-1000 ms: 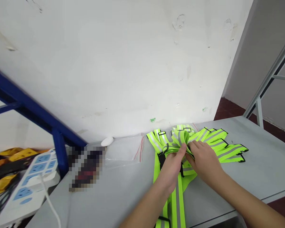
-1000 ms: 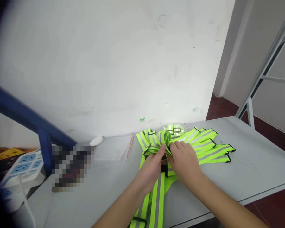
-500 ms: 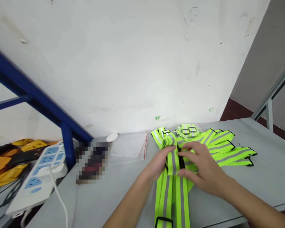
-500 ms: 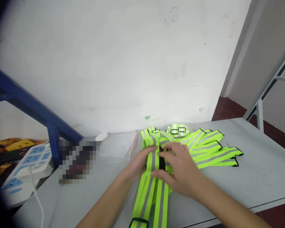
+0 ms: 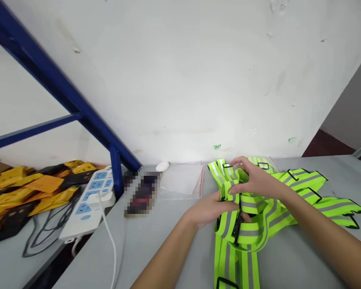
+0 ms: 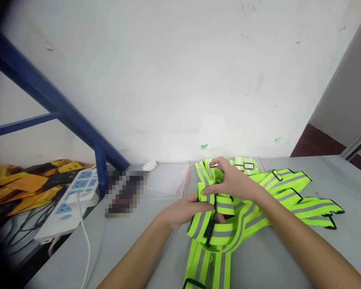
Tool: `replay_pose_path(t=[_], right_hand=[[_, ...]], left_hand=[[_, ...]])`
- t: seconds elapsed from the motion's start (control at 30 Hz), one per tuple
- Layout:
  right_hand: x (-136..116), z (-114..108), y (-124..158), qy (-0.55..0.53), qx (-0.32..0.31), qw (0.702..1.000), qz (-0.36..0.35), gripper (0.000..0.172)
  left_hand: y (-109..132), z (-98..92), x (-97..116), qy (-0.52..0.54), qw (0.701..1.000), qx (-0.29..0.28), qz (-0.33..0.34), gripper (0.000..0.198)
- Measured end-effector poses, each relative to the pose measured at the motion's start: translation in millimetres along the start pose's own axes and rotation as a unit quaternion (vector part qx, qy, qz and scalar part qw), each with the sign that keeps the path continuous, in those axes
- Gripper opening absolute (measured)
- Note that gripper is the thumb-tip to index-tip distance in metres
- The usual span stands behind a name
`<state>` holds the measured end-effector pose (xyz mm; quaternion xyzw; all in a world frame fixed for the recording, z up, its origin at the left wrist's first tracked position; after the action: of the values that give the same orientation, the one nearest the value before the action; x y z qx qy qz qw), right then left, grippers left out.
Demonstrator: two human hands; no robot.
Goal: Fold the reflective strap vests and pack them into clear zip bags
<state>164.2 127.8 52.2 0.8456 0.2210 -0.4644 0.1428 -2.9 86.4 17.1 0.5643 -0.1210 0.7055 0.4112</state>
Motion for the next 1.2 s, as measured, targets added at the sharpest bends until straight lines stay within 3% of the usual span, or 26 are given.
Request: replay_pose_path(t=[0.13, 0.33, 0.53, 0.67, 0.83, 0.93, 1.1, 1.2], right_hand=[[3.0, 1.0, 1.7, 0.098, 0.088, 0.991, 0.003, 0.051], [3.5, -14.8, 16.6, 0.173, 0.047, 0.984, 0.000, 0.032], [-3.3, -14.5, 23.6, 0.241, 0.098, 0.964, -0.061, 0.025], [-3.1, -10.2, 21.9, 0.223, 0.038, 0.974, -0.026, 0.038], [18.6, -13.3, 17.2, 0.179, -0.039, 0.981, 0.059, 0.051], [18.6, -14.2, 16.0, 0.170, -0.030, 0.984, 0.048, 0.053], [-11.3, -18.9, 0.4, 0.161, 0.042, 0.986, -0.005, 0.053], [-19.6, -16.0, -21.3, 0.167, -0.068, 0.983, -0.014, 0.044]], left_hand=[[-0.9, -6.7, -6.9, 0.092, 0.992, 0.082, 0.027, 0.044], [1.4, -8.8, -10.0, 0.111, 0.988, 0.101, 0.024, 0.047], [-0.8, -9.4, -19.8, 0.144, 0.976, 0.154, 0.047, 0.060], [-3.4, -12.8, -19.8, 0.148, 0.965, 0.194, 0.096, 0.065], [-5.6, -15.7, -20.5, 0.129, 0.958, 0.225, 0.118, 0.066], [-7.2, -14.9, -21.9, 0.119, 0.950, 0.259, 0.124, 0.068], [-8.0, -10.6, -18.9, 0.045, 0.942, 0.276, 0.187, 0.059], [-6.6, -9.0, -17.5, 0.007, 0.938, 0.282, 0.201, 0.054]])
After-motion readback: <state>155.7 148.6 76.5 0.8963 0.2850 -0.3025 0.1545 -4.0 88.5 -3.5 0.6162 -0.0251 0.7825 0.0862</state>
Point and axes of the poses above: each hand's wrist, its own y-axis away from the middle knuckle, its own z-axis out of the palm, x = y × z, the point moved 2 cm from there along -y, towards the middle knuckle, and after that the axes turned 2 degrees about -x, right-handed, at the moved point
